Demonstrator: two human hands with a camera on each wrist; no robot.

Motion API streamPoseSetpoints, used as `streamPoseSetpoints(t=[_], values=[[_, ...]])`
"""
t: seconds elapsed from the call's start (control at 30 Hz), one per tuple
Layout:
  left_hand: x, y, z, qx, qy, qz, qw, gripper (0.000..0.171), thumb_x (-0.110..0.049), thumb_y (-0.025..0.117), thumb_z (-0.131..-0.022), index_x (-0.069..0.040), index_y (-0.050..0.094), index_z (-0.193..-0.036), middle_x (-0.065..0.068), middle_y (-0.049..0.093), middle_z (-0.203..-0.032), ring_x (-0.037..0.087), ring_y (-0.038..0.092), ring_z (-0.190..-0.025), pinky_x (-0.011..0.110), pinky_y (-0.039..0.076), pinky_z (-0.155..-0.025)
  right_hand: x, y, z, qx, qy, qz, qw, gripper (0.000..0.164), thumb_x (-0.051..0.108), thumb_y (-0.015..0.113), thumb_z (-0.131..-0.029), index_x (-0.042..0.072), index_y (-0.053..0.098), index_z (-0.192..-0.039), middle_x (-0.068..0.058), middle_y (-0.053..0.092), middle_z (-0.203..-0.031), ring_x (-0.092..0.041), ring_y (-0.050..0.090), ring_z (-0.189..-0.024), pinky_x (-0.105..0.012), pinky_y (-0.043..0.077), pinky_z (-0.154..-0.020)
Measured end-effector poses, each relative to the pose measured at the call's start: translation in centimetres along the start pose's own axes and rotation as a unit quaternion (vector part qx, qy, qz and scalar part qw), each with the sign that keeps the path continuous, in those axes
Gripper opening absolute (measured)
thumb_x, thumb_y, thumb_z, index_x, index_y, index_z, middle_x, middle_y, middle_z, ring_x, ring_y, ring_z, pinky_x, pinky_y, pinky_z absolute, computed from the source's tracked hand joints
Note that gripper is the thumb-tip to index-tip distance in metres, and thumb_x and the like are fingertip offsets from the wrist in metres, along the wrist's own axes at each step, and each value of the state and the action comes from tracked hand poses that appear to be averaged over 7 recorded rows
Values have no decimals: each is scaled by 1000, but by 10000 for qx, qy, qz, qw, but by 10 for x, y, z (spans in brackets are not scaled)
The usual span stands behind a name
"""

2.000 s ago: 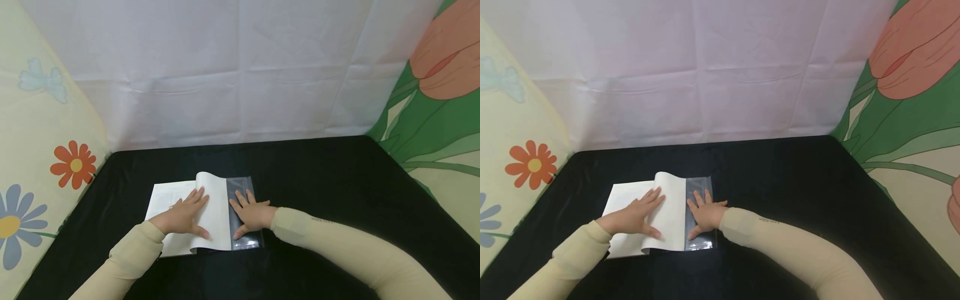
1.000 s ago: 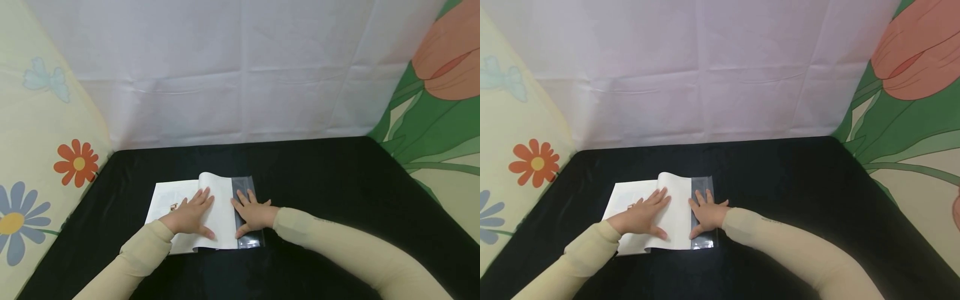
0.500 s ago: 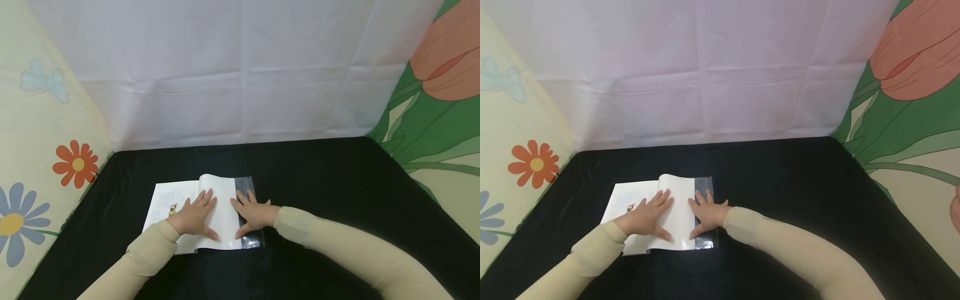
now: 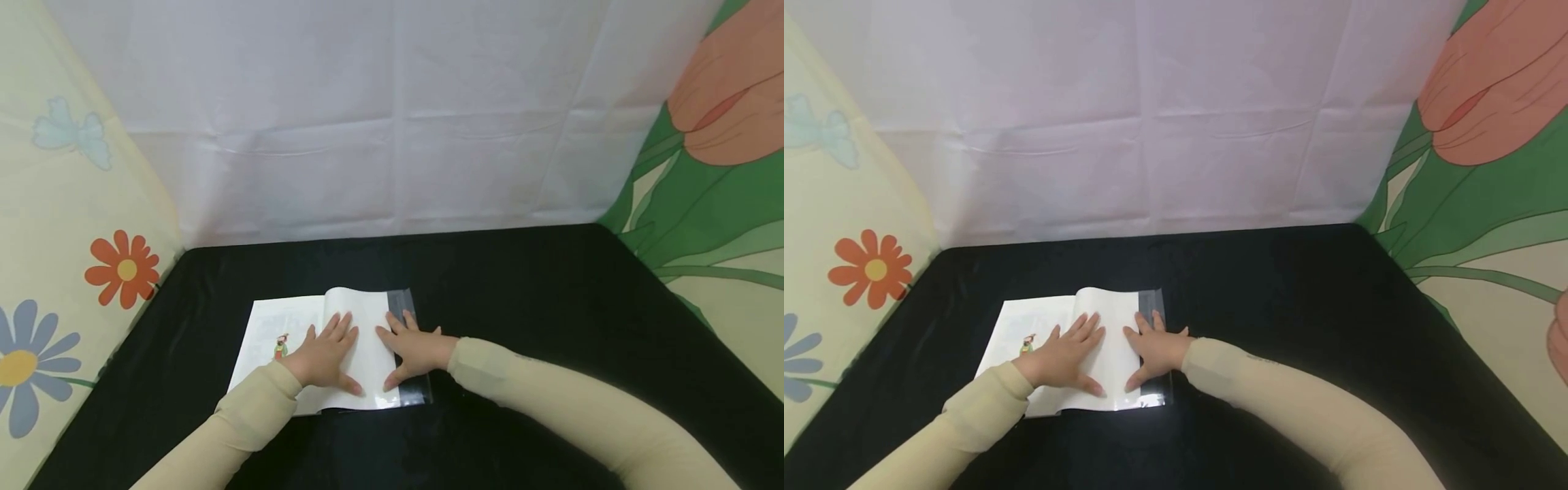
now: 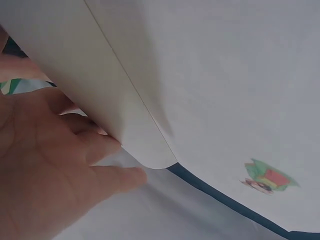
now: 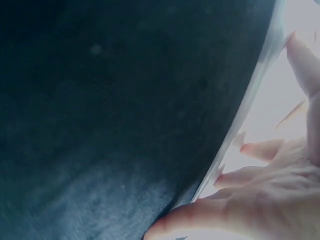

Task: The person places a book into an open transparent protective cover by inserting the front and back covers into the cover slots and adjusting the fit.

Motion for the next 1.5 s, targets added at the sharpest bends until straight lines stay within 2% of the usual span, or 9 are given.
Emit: streamPoseSetpoints(t=[0.43,0.73,0.9,1.2,1.5], values=[[-5,4,-9,65,-58,-67,9999,94,-52,70,-71,-2,30,-139,18,10,-150,34,1,-136,64,11,-102,-3,-2,1,-98,136,-254,9995,99,53,72,-68,15,22,-144,-14,2,-152,-43,-6,-132,-79,11,-85],[-4,5,-11,84,-108,-119,9998,95,-52,70,-71,-1,29,-139,18,10,-150,35,1,-135,64,11,-102,-2,-3,0,-46,170,-153,9997,98,54,71,-70,15,21,-145,-14,0,-152,-43,-7,-132,-79,12,-85],[4,4,-6,86,3,109,9999,94,-51,70,-72,0,28,-139,17,11,-150,34,3,-136,66,11,-101,1,-1,-2,-13,171,-51,9998,98,55,69,-70,15,19,-145,-14,0,-152,-43,-7,-132,-79,13,-86],[18,-3,11,398,17,753,9964,96,-35,77,-68,-1,24,-141,13,10,-151,29,5,-136,60,11,-104,1,-1,-1,23,167,-61,9998,99,55,69,-70,15,18,-145,-14,-1,-152,-42,-8,-132,-78,13,-87],[18,1,8,355,-3,602,9976,97,-36,77,-67,-2,24,-141,12,9,-151,28,5,-136,59,11,-104,2,0,-2,72,113,-72,9999,98,55,68,-72,14,18,-145,-15,-1,-152,-42,-8,-132,-78,12,-87]])
Point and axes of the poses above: each hand's wrist, its own z-axis away from the middle knuckle, its own y-axis out of the palm, x = y × z, the point moved 5 cm from there along -z, towards the middle knuckle
